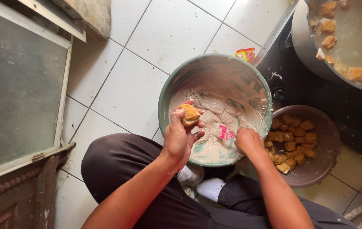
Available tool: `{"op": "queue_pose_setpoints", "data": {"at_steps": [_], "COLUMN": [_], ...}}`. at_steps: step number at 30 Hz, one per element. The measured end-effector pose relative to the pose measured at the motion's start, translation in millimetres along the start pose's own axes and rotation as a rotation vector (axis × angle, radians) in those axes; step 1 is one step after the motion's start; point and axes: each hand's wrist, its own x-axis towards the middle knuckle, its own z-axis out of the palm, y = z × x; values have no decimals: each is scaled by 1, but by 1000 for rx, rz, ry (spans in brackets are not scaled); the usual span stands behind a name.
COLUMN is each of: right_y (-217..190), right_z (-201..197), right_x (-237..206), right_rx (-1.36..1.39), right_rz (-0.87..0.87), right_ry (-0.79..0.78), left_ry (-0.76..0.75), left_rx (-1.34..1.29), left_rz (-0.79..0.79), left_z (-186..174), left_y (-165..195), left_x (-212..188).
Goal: The person sits on the floor coating fried tofu cubes with batter. They hold a tofu piece in one hand, spread batter over it with a pink spatula, place the coated piece into a wok of hot oil, and occasionally stir the frying pieces with the spatula.
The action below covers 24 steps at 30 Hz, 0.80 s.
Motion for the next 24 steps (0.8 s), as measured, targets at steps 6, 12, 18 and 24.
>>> {"op": "queue_pose_setpoints", "data": {"at_steps": [6,12,18,24], "right_y": [-19,-49,-55,-31], "right_z": [18,45,26,-37], "right_x": [20,29,13,-26], "right_rx": [271,963,1231,1229], "right_rz": [-85,-73,-142,-172], "right_ry": [108,-110,-303,-348], "left_ry": [92,60,105,221], "left_rx": [-14,82,169,331], "left_rz": [133,199,177,144], "left_z": [-7,-9,-8,-1], "left_y": [-6,-4,-1,-3], "left_x": [7,11,14,18]}}
